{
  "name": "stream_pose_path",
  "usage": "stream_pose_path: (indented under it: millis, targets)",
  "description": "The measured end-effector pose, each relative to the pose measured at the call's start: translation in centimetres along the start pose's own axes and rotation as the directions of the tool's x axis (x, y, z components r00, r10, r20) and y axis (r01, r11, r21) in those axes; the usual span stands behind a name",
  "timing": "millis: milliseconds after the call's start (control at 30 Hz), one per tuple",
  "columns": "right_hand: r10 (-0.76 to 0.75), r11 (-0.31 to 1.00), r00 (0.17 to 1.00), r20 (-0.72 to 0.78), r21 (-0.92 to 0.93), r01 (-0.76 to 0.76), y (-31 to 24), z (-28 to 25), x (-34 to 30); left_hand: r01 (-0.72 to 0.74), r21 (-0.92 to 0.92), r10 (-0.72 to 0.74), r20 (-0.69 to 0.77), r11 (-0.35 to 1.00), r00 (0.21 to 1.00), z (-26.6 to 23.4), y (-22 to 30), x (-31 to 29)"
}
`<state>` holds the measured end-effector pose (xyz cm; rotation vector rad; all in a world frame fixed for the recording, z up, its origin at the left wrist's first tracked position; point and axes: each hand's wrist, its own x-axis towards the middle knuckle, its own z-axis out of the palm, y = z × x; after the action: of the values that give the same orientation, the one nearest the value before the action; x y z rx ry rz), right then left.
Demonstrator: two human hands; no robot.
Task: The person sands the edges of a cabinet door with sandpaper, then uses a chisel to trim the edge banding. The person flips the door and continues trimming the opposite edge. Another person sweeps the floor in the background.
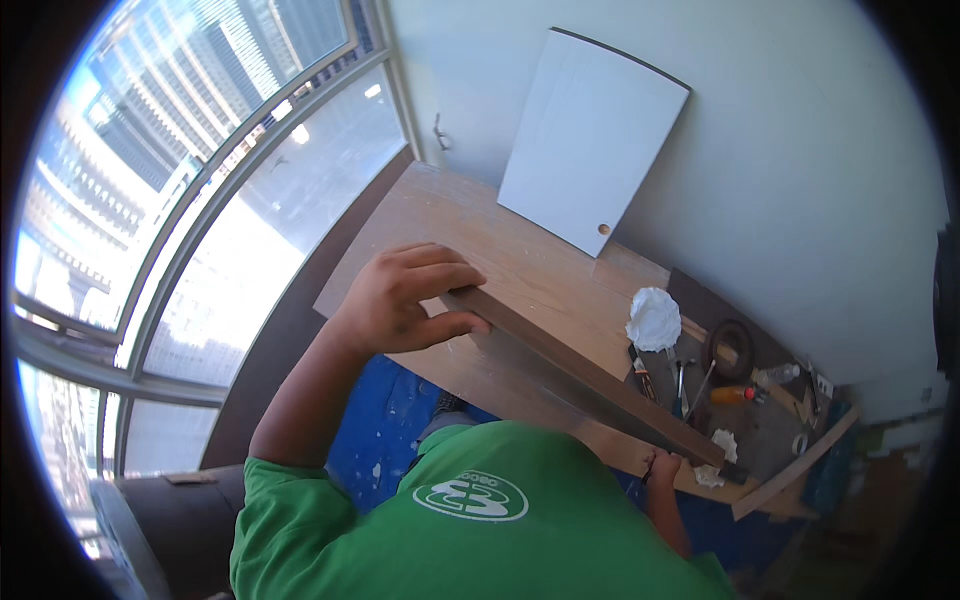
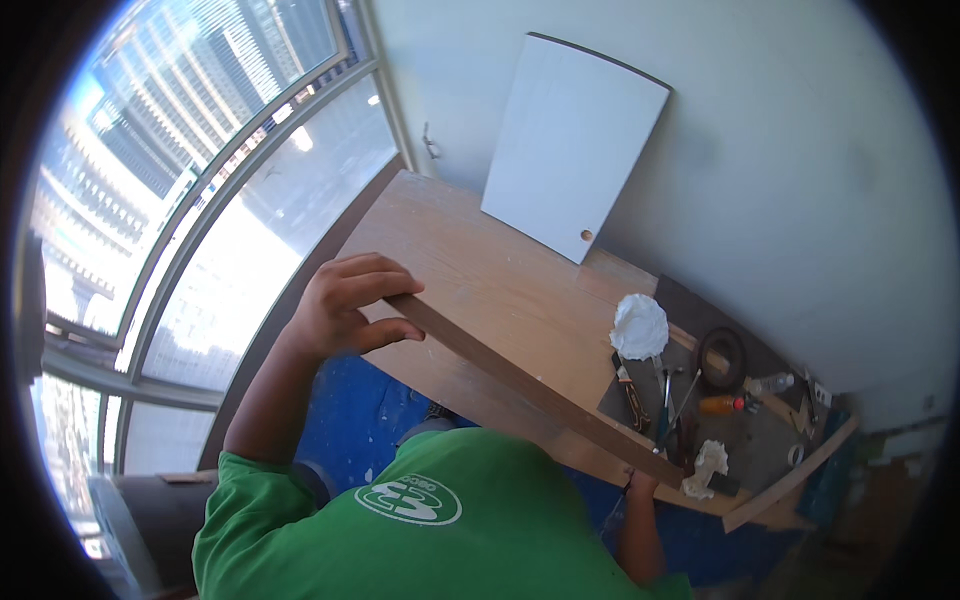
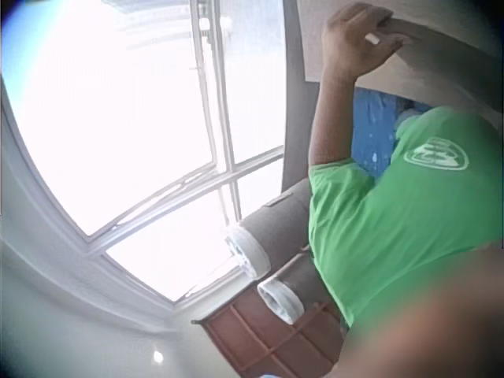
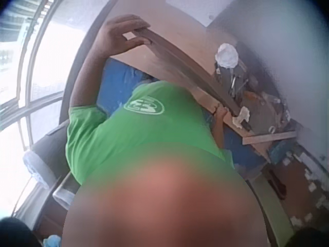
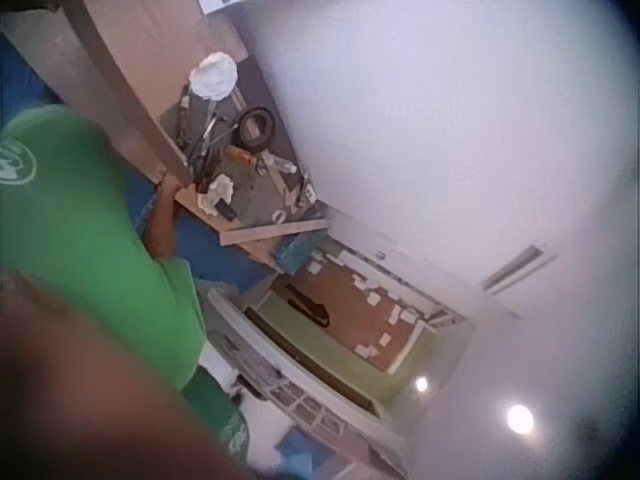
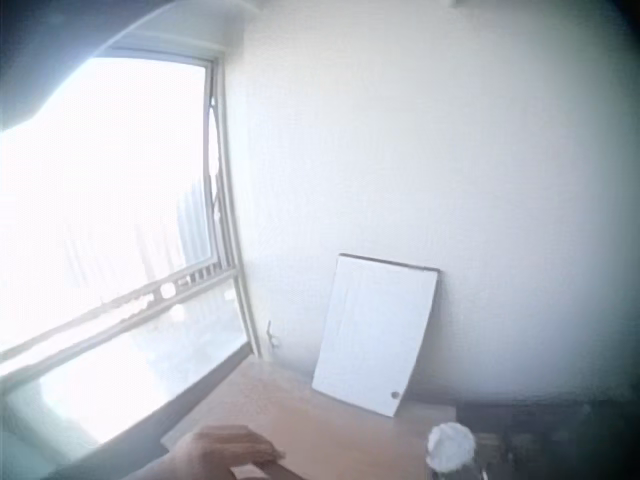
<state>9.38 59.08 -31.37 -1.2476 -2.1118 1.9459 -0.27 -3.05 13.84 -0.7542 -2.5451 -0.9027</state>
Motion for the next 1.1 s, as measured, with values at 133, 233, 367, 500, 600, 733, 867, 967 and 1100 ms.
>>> stream_pose_path:
  millis: [133,233,367,500,600,733,867,967,1100]
  targets:
    - [-0.012,0.999,0.984,-0.177,0.044,0.020,1.8,0.8,-4.9,-0.106,-0.346,0.166,0.146,0.932,0.975,-1.6,-2.9,1.2]
    - [0.092,0.964,0.929,-0.357,0.267,0.007,0.9,3.4,-12.3,-0.269,-0.530,0.423,0.192,0.804,0.886,-0.7,-4.7,2.1]
    - [0.100,0.838,0.907,-0.410,0.526,0.146,-6.2,7.3,-22.8,-0.353,-0.653,0.545,0.111,0.670,0.831,1.6,-6.0,0.9]
    - [-0.032,0.818,0.906,-0.422,0.510,0.266,-16.0,7.7,-31.4,-0.316,-0.805,0.526,-0.006,0.502,0.850,4.0,-6.6,-0.4]
    - [-0.209,0.697,0.906,-0.367,0.594,0.402,-22.3,6.9,-36.8,-0.294,-0.861,0.480,-0.067,0.415,0.874,5.0,-6.8,-0.9]
    - [-0.389,0.651,0.876,-0.286,0.588,0.481,-27.9,7.5,-41.2,-0.298,-0.877,0.484,-0.087,0.378,0.871,5.6,-7.1,-0.8]
    - [-0.531,0.645,0.819,-0.216,0.524,0.557,-29.6,8.8,-42.5,-0.215,-0.909,0.401,-0.059,0.356,0.914,5.9,-6.9,-1.9]
    - [-0.540,0.646,0.804,-0.250,0.490,0.586,-29.5,9.0,-42.6,-0.156,-0.923,0.341,-0.029,0.353,0.940,5.7,-6.6,-2.7]
    - [-0.483,0.680,0.834,-0.266,0.487,0.549,-29.3,9.1,-41.9,-0.173,-0.910,0.344,-0.036,0.377,0.938,5.1,-5.4,-3.0]
